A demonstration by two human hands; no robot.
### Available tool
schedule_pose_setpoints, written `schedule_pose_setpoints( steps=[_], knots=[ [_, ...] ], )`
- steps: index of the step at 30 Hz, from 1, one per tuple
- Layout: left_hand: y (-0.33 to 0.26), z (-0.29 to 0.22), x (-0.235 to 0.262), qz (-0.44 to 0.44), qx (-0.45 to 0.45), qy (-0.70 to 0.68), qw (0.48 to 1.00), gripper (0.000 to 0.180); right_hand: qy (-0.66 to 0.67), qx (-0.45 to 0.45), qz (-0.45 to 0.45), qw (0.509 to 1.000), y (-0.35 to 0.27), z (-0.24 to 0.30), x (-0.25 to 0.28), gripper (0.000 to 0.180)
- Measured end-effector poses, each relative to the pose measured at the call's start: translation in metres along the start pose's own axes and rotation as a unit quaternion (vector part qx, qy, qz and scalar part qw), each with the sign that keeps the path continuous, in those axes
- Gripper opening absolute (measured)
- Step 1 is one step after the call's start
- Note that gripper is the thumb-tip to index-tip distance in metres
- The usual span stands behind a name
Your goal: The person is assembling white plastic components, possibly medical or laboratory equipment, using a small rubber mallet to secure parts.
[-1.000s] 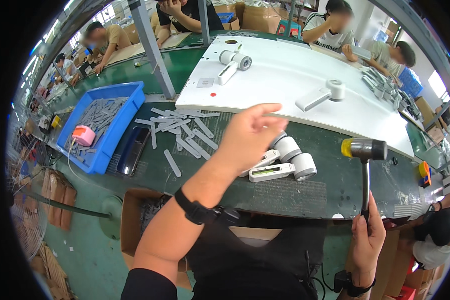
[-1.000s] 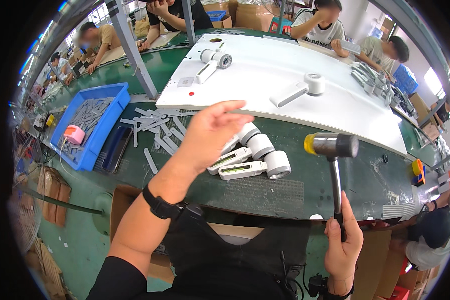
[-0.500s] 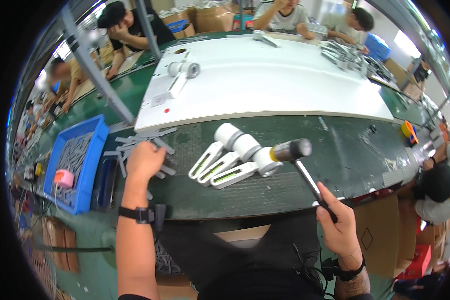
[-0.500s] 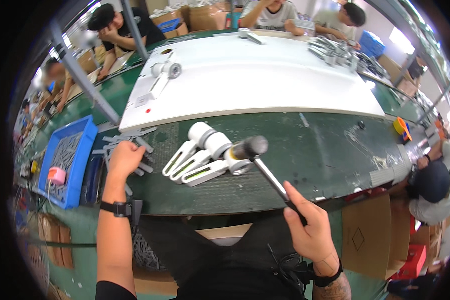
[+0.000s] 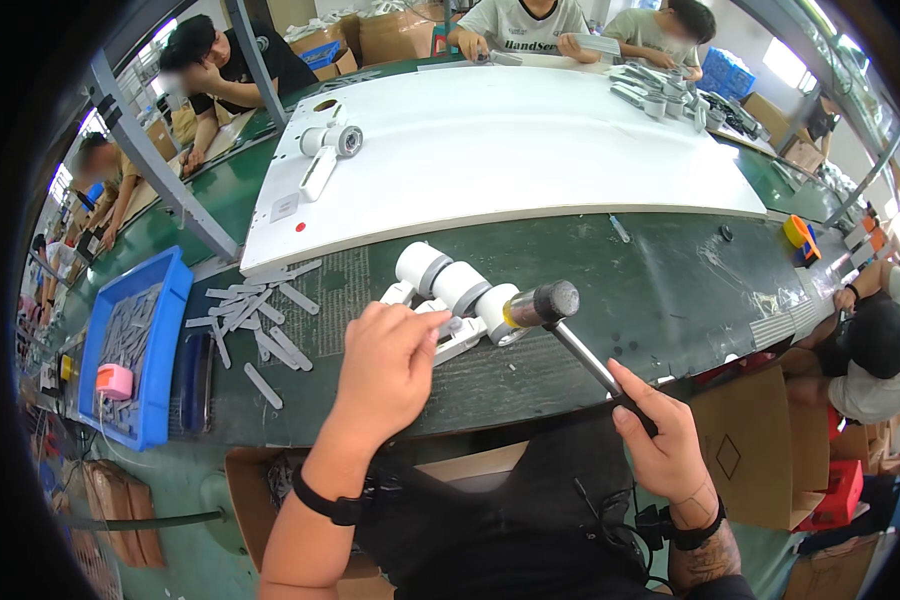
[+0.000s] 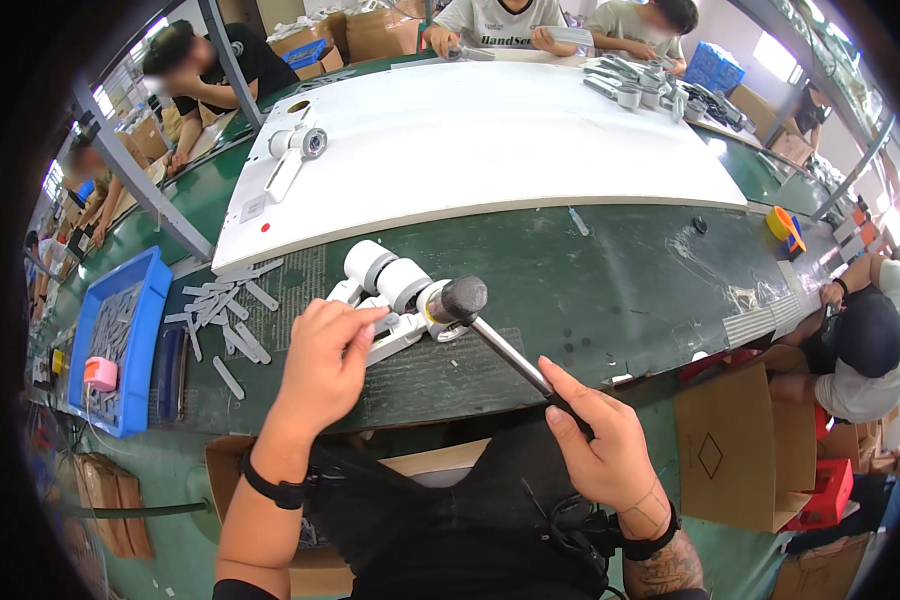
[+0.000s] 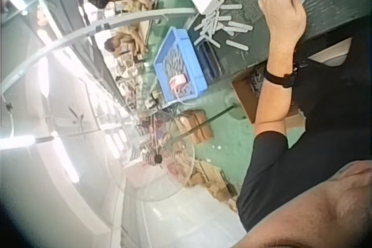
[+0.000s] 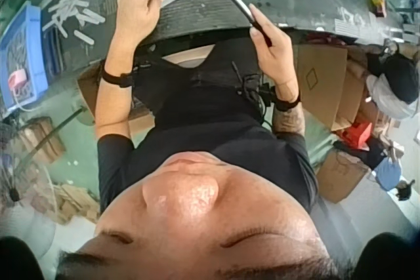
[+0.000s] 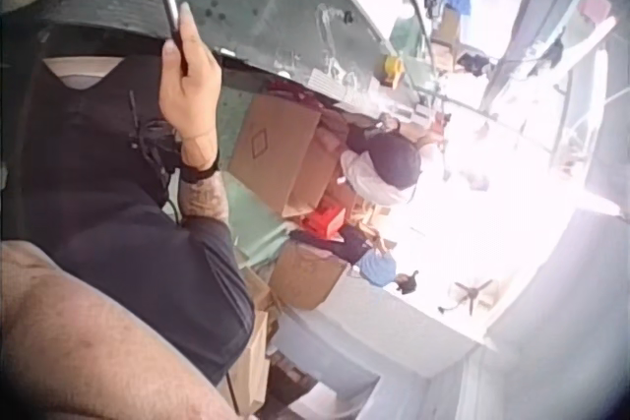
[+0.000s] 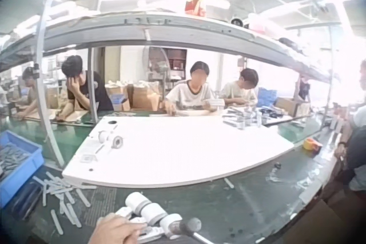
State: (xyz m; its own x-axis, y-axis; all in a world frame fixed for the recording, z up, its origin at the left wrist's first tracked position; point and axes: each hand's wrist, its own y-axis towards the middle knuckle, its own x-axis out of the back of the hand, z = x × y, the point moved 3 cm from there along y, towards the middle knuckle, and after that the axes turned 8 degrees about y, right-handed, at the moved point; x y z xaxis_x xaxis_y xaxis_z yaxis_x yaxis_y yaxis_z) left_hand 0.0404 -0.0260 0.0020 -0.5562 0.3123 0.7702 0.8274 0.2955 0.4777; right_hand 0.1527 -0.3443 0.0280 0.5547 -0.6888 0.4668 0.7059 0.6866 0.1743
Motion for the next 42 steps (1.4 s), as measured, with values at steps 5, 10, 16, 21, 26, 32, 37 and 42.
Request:
schedule_pose_setpoints(
  steps=[5, 10, 16, 21, 26, 32, 37, 42],
  knots=[
    [-0.004, -0.009, -0.02, -0.036, 0.001, 0.052, 0.998, 0.019, -0.007, -0.012, 0.005, 1.0, 0.002, 0.0, 0.001, 0.056],
    [0.001, -0.013, -0.017, -0.034, -0.012, 0.045, 0.998, 0.019, -0.017, -0.023, 0.002, 1.0, 0.011, -0.003, -0.001, 0.056],
    [-0.002, -0.018, -0.006, -0.048, -0.073, 0.13, 0.988, 0.024, -0.028, 0.001, 0.007, 1.0, 0.028, 0.019, -0.008, 0.056],
    [0.005, -0.015, -0.007, -0.03, -0.084, 0.125, 0.988, 0.025, -0.071, -0.009, 0.039, 0.997, 0.024, 0.015, -0.015, 0.057],
    [0.011, -0.006, -0.005, 0.015, -0.053, 0.055, 0.997, 0.021, -0.111, -0.005, 0.053, 0.992, 0.027, 0.011, -0.018, 0.057],
    [0.005, 0.002, -0.002, 0.057, 0.031, 0.016, 0.998, 0.018, -0.072, 0.056, -0.009, 0.996, 0.033, 0.027, -0.015, 0.062],
    [0.011, 0.006, -0.004, 0.067, 0.037, 0.0, 0.997, 0.016, -0.129, 0.077, 0.05, 0.987, 0.035, 0.01, -0.022, 0.063],
    [0.007, 0.01, 0.0, 0.065, 0.041, -0.004, 0.997, 0.016, -0.131, 0.086, 0.029, 0.987, 0.045, 0.04, -0.011, 0.062]
  ],
)
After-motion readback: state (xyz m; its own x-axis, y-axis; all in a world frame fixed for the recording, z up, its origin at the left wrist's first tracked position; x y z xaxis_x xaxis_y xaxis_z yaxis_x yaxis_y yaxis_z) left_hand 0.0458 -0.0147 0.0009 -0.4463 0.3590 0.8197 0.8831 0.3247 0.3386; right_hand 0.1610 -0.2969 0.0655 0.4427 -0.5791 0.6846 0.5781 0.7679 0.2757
